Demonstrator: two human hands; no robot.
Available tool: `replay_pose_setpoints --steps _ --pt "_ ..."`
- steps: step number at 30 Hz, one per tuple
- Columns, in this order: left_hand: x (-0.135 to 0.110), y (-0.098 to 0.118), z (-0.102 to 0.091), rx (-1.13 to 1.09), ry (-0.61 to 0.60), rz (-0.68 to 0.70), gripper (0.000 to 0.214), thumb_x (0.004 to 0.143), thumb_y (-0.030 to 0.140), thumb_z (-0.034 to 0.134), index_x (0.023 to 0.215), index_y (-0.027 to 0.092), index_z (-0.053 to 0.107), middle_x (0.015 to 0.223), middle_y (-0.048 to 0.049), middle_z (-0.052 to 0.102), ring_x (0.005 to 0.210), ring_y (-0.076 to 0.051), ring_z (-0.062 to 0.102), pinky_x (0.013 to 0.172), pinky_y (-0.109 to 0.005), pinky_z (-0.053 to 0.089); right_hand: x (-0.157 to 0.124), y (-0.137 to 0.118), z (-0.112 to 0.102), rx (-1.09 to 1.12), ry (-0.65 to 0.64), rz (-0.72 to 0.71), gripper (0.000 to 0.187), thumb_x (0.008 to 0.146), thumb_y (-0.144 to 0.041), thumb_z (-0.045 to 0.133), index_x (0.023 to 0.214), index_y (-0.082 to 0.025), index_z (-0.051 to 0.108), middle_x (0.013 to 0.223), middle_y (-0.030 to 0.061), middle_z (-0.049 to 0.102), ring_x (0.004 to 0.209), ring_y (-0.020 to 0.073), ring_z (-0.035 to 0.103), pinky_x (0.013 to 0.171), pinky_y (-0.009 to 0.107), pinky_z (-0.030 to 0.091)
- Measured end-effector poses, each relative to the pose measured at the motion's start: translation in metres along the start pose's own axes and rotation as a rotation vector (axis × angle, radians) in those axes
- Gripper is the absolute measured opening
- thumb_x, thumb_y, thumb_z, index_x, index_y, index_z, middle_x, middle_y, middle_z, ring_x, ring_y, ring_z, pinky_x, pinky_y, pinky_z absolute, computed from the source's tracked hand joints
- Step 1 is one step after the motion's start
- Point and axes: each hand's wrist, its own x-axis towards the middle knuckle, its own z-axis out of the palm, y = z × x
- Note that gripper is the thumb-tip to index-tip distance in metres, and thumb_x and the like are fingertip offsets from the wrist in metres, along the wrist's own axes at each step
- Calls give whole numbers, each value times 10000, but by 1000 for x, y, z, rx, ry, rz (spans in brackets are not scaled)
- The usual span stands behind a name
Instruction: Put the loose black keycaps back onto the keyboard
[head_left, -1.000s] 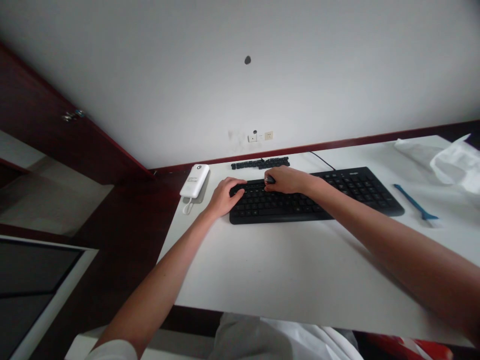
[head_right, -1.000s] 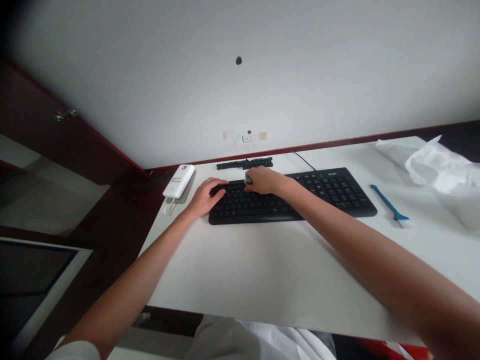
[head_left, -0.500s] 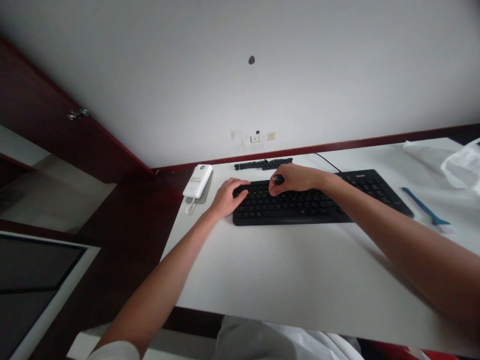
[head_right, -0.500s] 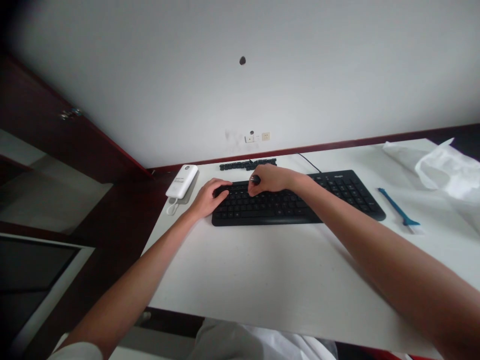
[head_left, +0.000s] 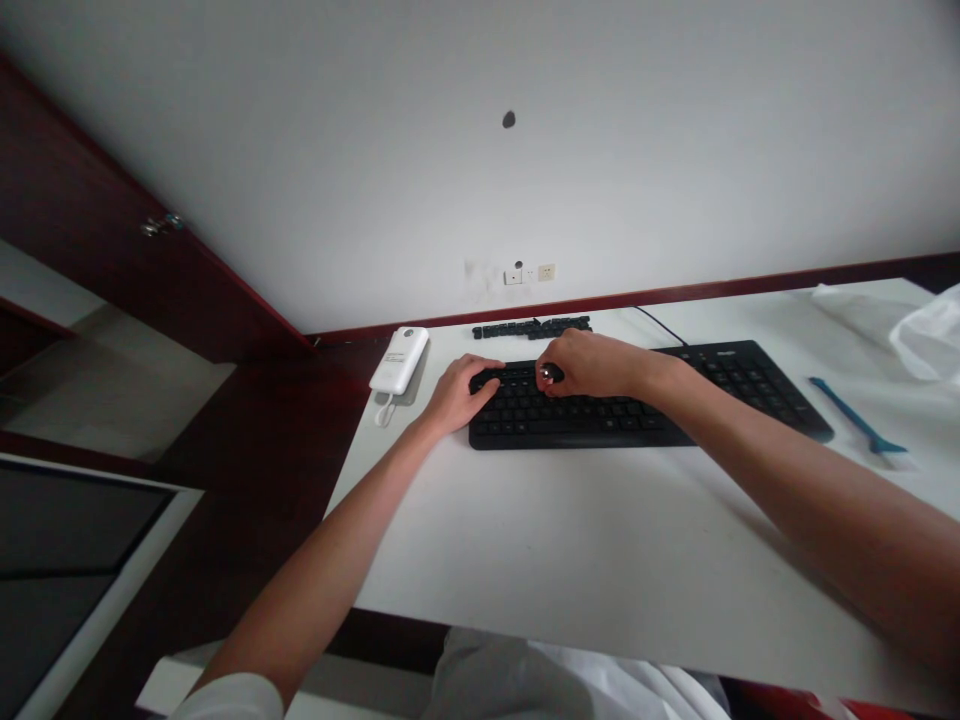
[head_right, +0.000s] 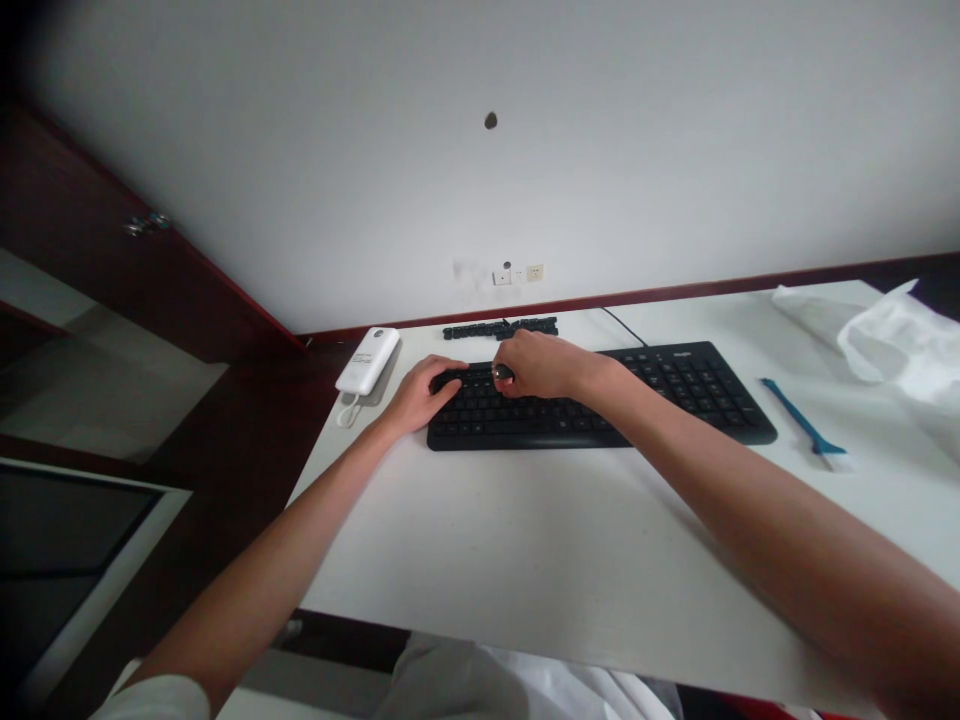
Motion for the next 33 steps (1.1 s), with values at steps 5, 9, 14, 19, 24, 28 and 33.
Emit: replay_pose_setpoints --steps 5,9,14,19,24,28,33 --pt "0 1 -1 0 -8 -5 253 984 302 596 1213 275 701 1147 -61 678 1097 -231 638 1015 -433 515 5 14 1 97 -4 -25 147 833 -210 696 904 -255 818 863 10 792 825 206 718 759 292 492" --pt "0 2 -2 -1 -11 -4 252 984 301 594 1212 278 699 1149 -62 678 1103 -234 639 1018 -441 518 7 18 1 136 -32 -12 143 847 -223 702 916 -261 821 879 9 799 848 216 727 777 299 507" --pt "0 2 -2 -1 -9 -3 255 986 307 591 1215 277 697 1153 -65 680 1107 -238 639 1020 -446 519 5 16 -1 129 -28 -31 151 860 -244 694 935 -263 824 896 11 797 856 216 721 786 311 498" --pt "0 1 0 1 -8 4 250 983 298 596 1209 271 699 1152 -62 682 1111 -231 639 1028 -434 515 4 14 0 148 -42 -29 152 862 -253 689 934 -258 823 890 10 796 854 214 716 803 307 495" --pt "0 1 -1 2 -5 0 251 984 292 593 1210 268 699 1149 -61 681 1104 -229 639 1025 -432 514 3 9 0 73 -38 -25 163 865 -240 670 924 -255 821 851 21 781 789 206 696 746 303 469" --pt "0 2 0 -3 -6 -7 250 979 288 597 1205 274 702 1154 -59 684 1103 -234 639 1023 -438 516 0 4 0 36 -29 7 147 856 -246 669 888 -240 812 826 38 764 740 202 671 696 299 446" --pt "0 1 0 -13 -6 -4 250 978 289 596 1204 274 702 1159 -59 685 1108 -238 638 1031 -445 513 -3 -3 -1 -30 -6 6 149 862 -253 646 869 -235 794 818 53 745 725 211 657 661 306 421"
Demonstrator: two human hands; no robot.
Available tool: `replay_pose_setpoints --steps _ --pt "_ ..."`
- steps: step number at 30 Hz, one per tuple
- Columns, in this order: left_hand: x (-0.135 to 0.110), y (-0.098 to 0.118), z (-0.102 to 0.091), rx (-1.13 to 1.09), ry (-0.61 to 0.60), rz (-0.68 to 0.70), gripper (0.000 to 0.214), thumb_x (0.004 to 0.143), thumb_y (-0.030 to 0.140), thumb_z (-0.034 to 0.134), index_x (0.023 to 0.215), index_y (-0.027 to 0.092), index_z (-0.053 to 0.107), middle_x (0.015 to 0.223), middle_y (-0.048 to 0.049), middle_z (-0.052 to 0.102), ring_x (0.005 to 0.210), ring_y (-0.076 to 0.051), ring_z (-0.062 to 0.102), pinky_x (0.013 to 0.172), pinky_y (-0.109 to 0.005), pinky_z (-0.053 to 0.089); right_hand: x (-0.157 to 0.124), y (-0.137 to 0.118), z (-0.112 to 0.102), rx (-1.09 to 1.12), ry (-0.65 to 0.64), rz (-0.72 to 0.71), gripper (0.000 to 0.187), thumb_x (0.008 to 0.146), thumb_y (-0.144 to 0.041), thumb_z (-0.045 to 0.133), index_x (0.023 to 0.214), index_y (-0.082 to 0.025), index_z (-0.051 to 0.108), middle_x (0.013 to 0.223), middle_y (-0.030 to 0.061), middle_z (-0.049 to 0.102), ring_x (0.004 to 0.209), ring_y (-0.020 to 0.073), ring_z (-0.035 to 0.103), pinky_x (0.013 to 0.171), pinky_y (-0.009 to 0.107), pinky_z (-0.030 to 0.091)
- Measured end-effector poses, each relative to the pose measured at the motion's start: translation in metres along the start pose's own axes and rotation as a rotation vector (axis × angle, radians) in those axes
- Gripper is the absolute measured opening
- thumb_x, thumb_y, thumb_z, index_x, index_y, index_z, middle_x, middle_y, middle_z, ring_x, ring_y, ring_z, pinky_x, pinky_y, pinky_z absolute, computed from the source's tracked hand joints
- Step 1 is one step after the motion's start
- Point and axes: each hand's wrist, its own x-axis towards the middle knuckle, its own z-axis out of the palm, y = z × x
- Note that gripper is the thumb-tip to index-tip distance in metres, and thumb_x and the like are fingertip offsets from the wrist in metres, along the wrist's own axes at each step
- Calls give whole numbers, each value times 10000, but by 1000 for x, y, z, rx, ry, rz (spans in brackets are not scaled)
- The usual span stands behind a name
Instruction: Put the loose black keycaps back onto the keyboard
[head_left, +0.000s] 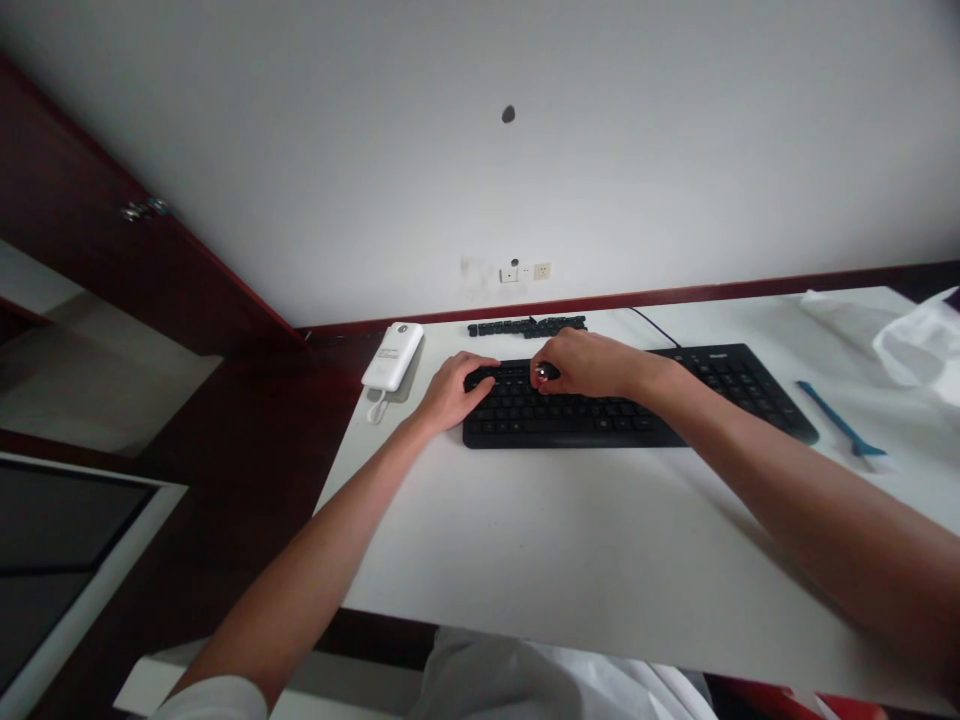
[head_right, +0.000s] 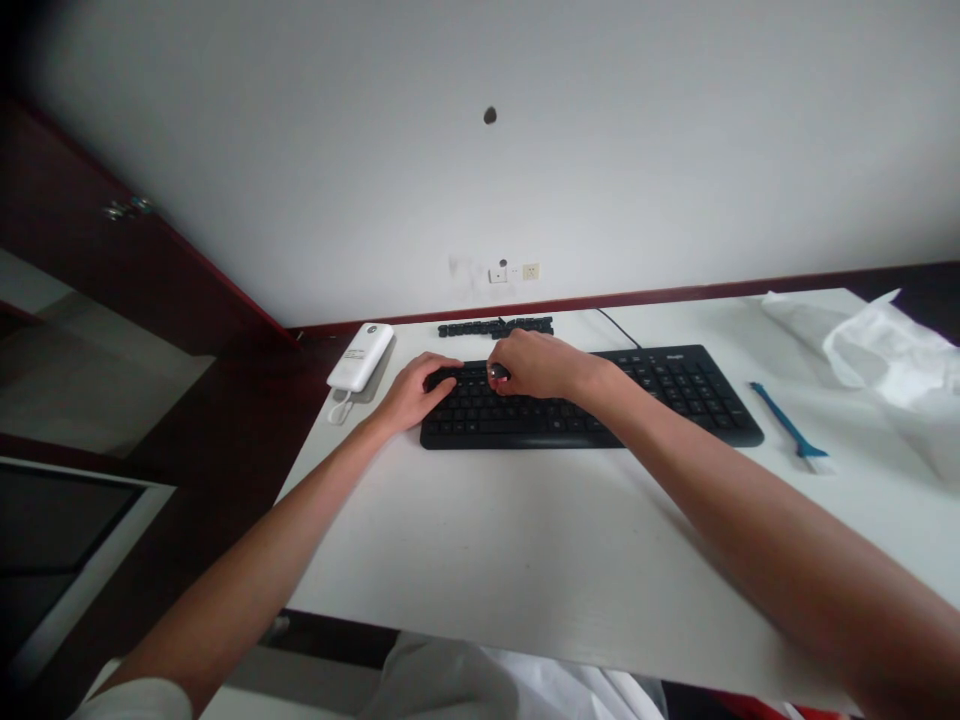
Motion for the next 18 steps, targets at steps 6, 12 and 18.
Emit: replay_pose_setpoints --steps 6,12,18 --pt "0 -2 0 -1 1 -2 252 979 295 595 1207 281 700 1159 -58 685 1111 -241 639 1032 -452 514 0 -5 1 1 -2 40 111 847 -236 653 824 -222 761 808 64 736 721 218 658 647 311 417" --pt "0 0 -1 6 -3 2 252 981 291 591 1208 273 699 1157 -58 683 1107 -234 636 1030 -439 511 1 -2 4 50 -41 22 114 824 -229 644 840 -242 756 791 34 733 697 195 641 655 301 417" --pt "0 1 -2 20 -8 10 258 987 296 584 1220 282 695 1157 -61 682 1110 -235 637 1028 -445 511 -11 9 -28 194 96 18 169 836 -396 689 872 -242 748 794 26 715 729 194 619 683 314 417"
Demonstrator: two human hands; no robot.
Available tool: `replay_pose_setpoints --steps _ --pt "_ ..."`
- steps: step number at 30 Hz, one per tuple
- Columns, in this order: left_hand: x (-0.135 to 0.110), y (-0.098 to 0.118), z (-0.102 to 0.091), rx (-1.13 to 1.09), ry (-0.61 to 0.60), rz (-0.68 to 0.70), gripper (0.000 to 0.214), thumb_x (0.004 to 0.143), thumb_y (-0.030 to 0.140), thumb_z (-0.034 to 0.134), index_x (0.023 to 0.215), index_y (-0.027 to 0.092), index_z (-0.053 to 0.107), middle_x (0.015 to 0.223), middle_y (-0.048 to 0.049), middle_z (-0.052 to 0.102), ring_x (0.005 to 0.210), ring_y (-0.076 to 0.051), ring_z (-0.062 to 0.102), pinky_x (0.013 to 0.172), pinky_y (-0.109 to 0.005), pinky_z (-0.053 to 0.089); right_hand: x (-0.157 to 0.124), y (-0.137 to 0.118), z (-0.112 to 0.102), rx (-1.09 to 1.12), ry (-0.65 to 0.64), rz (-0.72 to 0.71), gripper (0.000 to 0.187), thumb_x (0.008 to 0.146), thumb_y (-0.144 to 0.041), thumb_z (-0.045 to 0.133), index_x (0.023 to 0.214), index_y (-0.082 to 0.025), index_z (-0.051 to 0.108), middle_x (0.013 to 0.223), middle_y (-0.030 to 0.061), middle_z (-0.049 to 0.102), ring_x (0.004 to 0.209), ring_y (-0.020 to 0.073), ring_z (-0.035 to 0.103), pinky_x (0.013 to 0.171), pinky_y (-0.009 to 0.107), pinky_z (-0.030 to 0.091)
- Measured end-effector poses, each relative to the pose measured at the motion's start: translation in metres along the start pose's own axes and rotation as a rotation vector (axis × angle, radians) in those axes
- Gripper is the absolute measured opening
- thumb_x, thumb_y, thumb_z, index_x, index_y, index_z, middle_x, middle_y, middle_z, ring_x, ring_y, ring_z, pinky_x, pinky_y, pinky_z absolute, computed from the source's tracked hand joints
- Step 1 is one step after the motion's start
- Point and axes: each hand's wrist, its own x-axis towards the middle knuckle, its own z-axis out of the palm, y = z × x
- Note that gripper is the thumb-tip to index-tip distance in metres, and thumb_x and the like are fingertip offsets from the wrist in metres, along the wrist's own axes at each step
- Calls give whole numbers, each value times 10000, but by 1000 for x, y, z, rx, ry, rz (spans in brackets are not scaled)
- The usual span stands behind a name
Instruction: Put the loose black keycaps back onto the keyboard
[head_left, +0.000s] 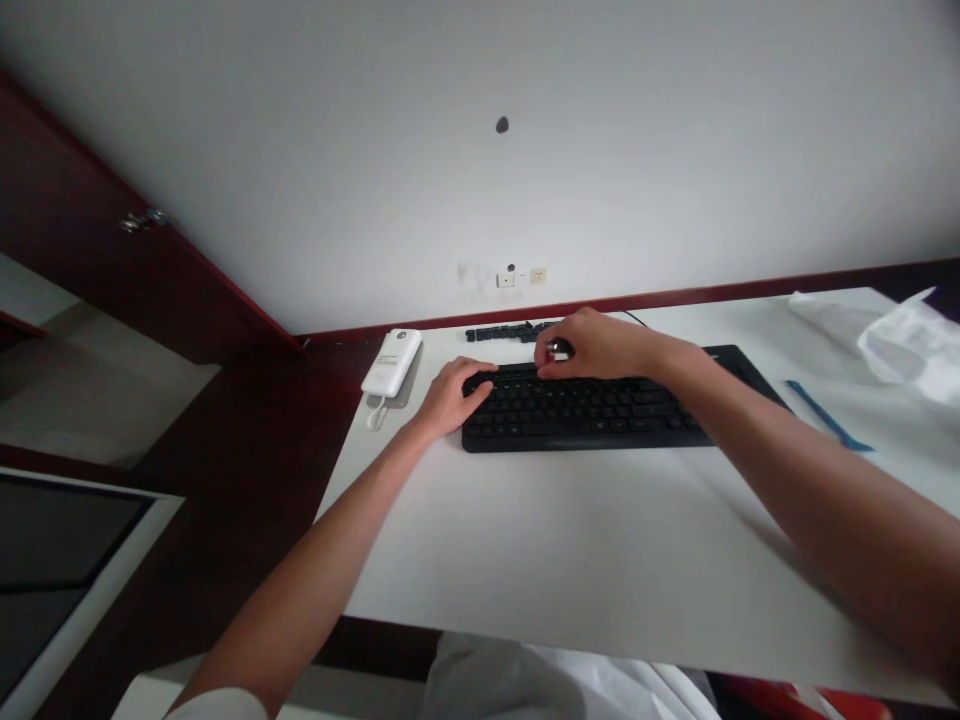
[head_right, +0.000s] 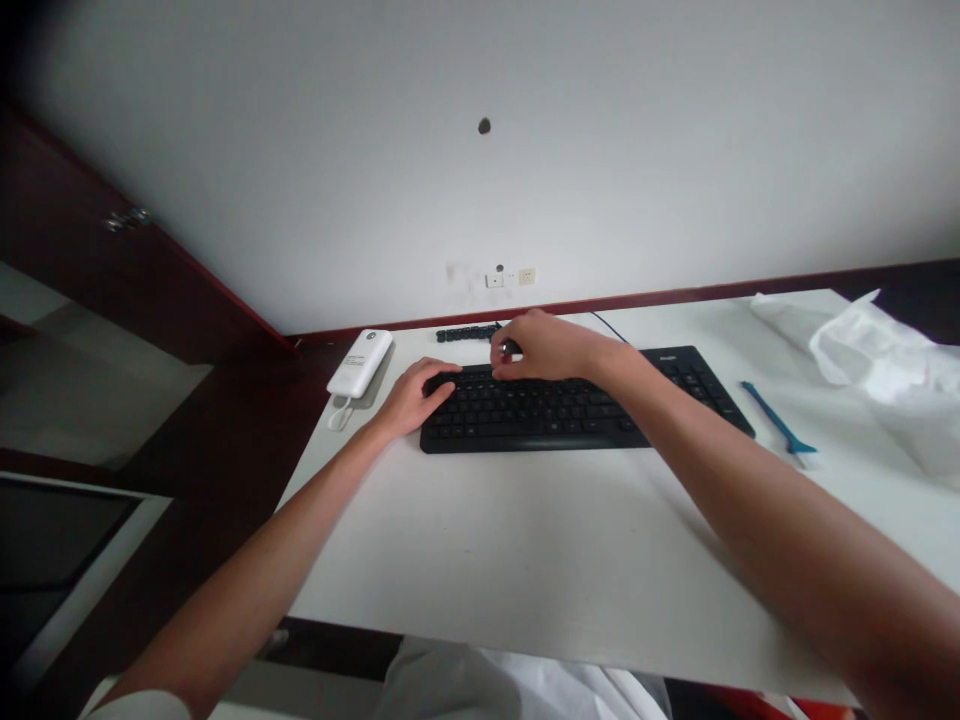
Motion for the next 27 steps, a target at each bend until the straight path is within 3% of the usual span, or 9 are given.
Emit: replay_pose_setpoints --steps 3,6,8,12,15,20,27 --pt "0 -1 0 -5 -6 3 260 987 296 586 1223 293 695 1161 -58 682 1111 -234 638 1031 -450 510 -2 -2 -13 282 306 70 333 833 -518 695 714 -218 613 628 9 568 626 164 514 608 313 384" --pt "0 -1 0 -16 -3 6 253 983 293 594 1214 298 697 1158 -54 684 1103 -232 640 1028 -446 512 5 -8 0 743 529 50 471 890 -544 595 622 -248 346 521 -48 306 494 120 306 498 303 299" --pt "0 -1 0 -20 4 5 252 982 291 596 1215 297 695 1157 -54 685 1100 -230 640 1025 -441 512 13 -13 18 1004 551 49 488 885 -490 584 632 -263 233 516 -78 182 462 106 187 451 293 233" --pt "0 -1 1 -14 11 10 251 977 272 600 1209 289 694 1154 -52 686 1104 -228 639 1027 -434 508 24 -20 51 1274 525 65 488 848 -384 600 609 -258 194 484 -89 145 435 93 130 426 279 161" --pt "0 -2 2 -4 17 9 247 973 271 605 1203 291 692 1151 -48 688 1104 -229 639 1029 -437 506 25 -27 60 1316 576 -4 498 837 -347 630 575 -249 218 481 -92 150 424 79 130 431 271 134" --pt "0 -1 2 10 12 12 235 981 282 587 1195 299 684 1140 -38 690 1093 -229 638 1019 -434 505 26 -37 69 1166 603 -163 502 865 -336 641 518 -226 296 493 -72 238 438 73 203 455 271 161" --pt "0 0 2 19 5 -8 239 972 273 588 1193 275 682 1142 -44 686 1103 -235 632 1027 -423 497 34 -17 94 872 517 -83 477 915 -321 575 486 -206 398 462 -40 393 468 92 318 485 287 249"
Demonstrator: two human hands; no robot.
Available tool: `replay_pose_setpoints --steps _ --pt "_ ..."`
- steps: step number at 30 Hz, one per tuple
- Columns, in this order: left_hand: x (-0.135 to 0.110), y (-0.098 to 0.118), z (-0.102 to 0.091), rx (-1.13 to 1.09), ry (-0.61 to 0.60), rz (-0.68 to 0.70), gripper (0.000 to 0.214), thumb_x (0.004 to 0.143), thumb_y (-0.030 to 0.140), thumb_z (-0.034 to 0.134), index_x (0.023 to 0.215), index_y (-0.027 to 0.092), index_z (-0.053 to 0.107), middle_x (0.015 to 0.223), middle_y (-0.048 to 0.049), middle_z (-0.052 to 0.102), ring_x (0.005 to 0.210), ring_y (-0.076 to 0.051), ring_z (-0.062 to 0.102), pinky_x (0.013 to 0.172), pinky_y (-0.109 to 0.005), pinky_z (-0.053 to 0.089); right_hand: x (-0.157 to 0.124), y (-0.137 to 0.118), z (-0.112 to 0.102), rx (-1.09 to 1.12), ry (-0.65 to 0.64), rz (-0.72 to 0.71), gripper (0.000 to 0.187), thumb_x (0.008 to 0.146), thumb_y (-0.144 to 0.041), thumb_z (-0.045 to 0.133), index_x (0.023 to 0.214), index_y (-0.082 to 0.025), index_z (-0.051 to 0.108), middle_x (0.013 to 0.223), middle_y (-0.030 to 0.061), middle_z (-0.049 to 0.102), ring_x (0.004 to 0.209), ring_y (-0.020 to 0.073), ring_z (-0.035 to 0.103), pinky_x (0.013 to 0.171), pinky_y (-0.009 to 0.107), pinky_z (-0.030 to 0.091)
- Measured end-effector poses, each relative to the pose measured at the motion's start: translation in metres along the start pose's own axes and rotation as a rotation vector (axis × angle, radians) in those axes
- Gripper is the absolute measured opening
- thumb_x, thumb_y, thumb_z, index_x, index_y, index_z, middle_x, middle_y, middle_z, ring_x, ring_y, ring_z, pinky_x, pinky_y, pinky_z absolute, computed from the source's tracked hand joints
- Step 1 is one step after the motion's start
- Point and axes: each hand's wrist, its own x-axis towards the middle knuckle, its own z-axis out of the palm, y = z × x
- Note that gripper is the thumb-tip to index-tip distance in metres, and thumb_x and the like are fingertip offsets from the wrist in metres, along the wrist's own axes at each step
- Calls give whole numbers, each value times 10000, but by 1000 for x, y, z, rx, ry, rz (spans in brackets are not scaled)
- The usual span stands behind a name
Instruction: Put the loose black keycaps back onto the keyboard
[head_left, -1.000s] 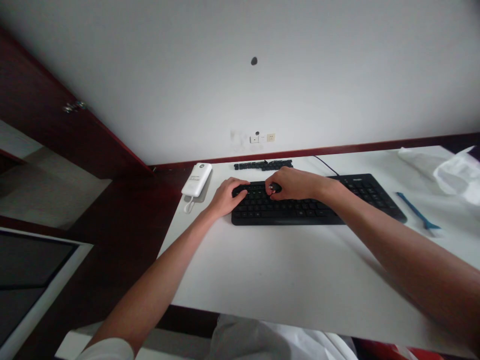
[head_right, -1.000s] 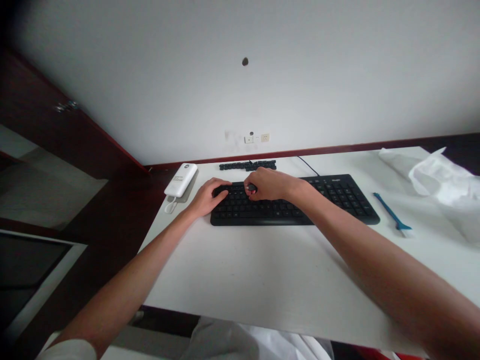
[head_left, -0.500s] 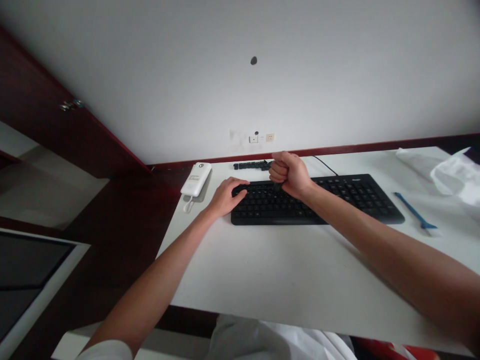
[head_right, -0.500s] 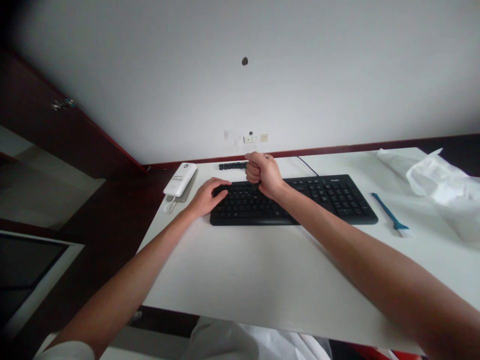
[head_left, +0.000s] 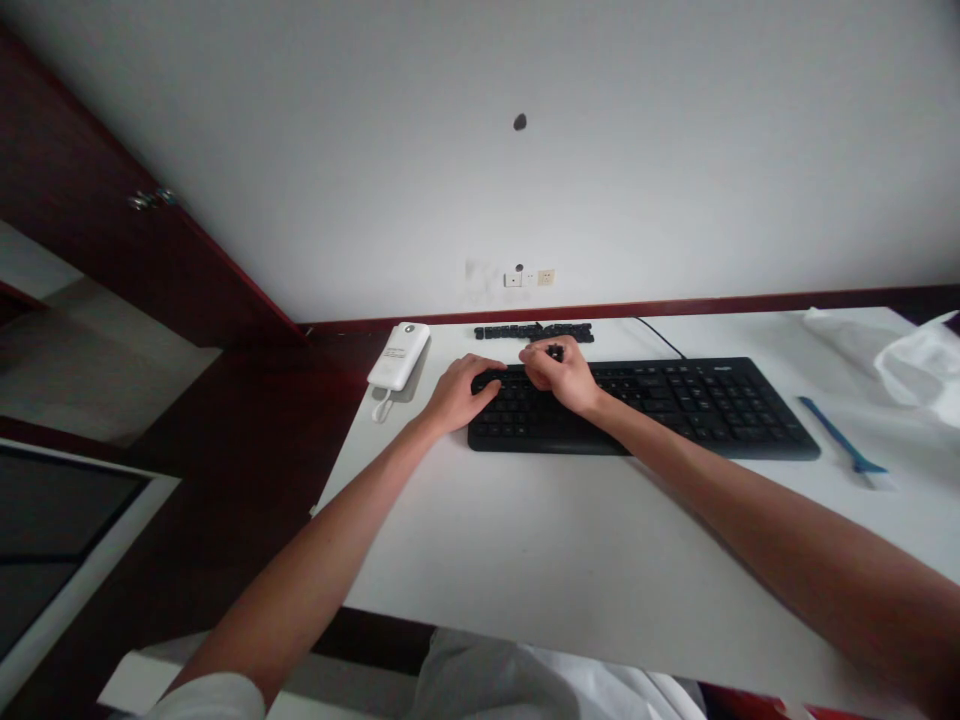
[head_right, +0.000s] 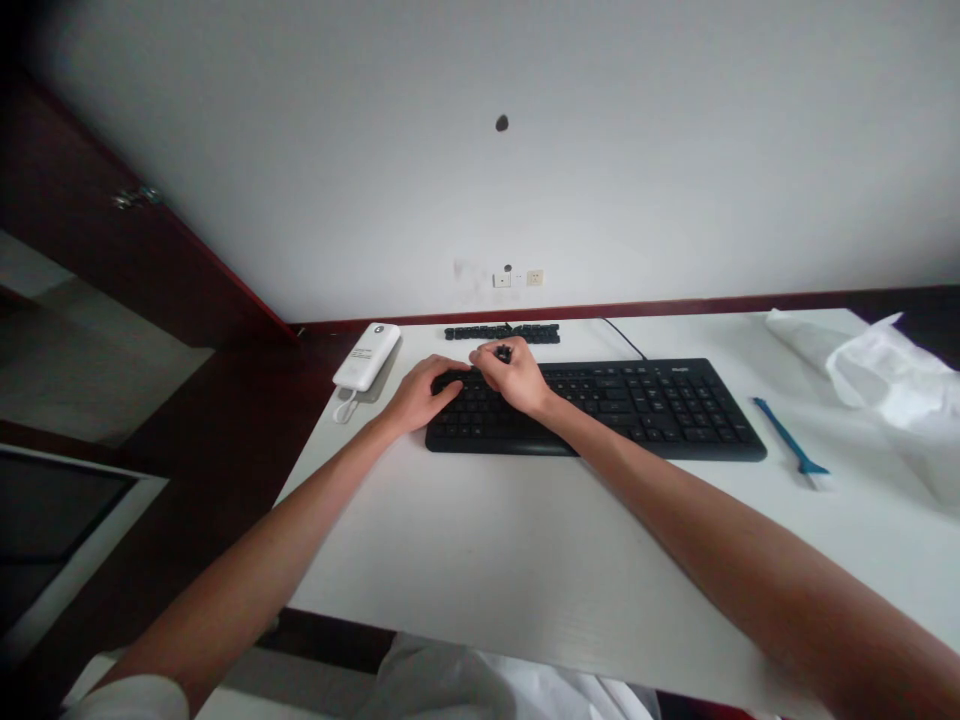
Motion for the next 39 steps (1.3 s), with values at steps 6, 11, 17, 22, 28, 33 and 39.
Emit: replay_pose_setpoints --steps 6,11,17,22,28,33,39 --pt "-1 2 1 20 10 -9 233 973 275 589 1186 270 684 1139 -42 682 1105 -226 627 1028 -408 495 0 6 1 81 -6 -16 481 920 -318 581 495 -210 385 454 -50 373 451 83 301 473 283 239" --pt "-1 5 3 40 29 -27 242 962 250 592 1184 264 688 1127 -39 687 1103 -226 629 1026 -401 495 -1 6 1 95 -6 -14 470 915 -297 568 496 -211 373 456 -48 370 458 83 301 472 280 234" --pt "0 9 3 18 42 -38 238 944 230 610 1158 263 709 1124 -37 701 1109 -226 637 1037 -406 497 -3 13 3 114 47 -15 436 881 -255 541 508 -223 317 454 -57 328 451 79 276 466 283 202" --pt "0 13 2 15 41 -58 222 928 219 625 1130 260 709 1128 -37 703 1115 -230 637 1044 -415 495 -3 19 4 83 52 -29 411 874 -240 505 511 -225 313 472 -55 314 458 83 281 472 287 200" --pt "1 13 4 60 46 -49 194 942 243 612 1124 259 677 1105 -40 674 1100 -232 625 1022 -406 499 -2 17 2 63 8 -19 435 906 -283 535 528 -220 327 487 -58 325 474 83 275 482 288 201" --pt "-4 21 5 134 78 -63 216 950 224 585 1143 260 673 1119 -44 644 1100 -227 618 1026 -403 504 -8 -8 -4 108 -97 45 428 899 -370 651 594 -210 398 517 -64 375 495 83 300 485 265 231" --pt "-5 33 -11 265 81 -34 307 945 247 580 1237 269 671 1250 -68 609 1146 -253 586 1031 -425 502 -61 -95 3 156 -218 191 301 888 -414 710 759 -205 536 587 -62 407 499 86 325 465 239 265"
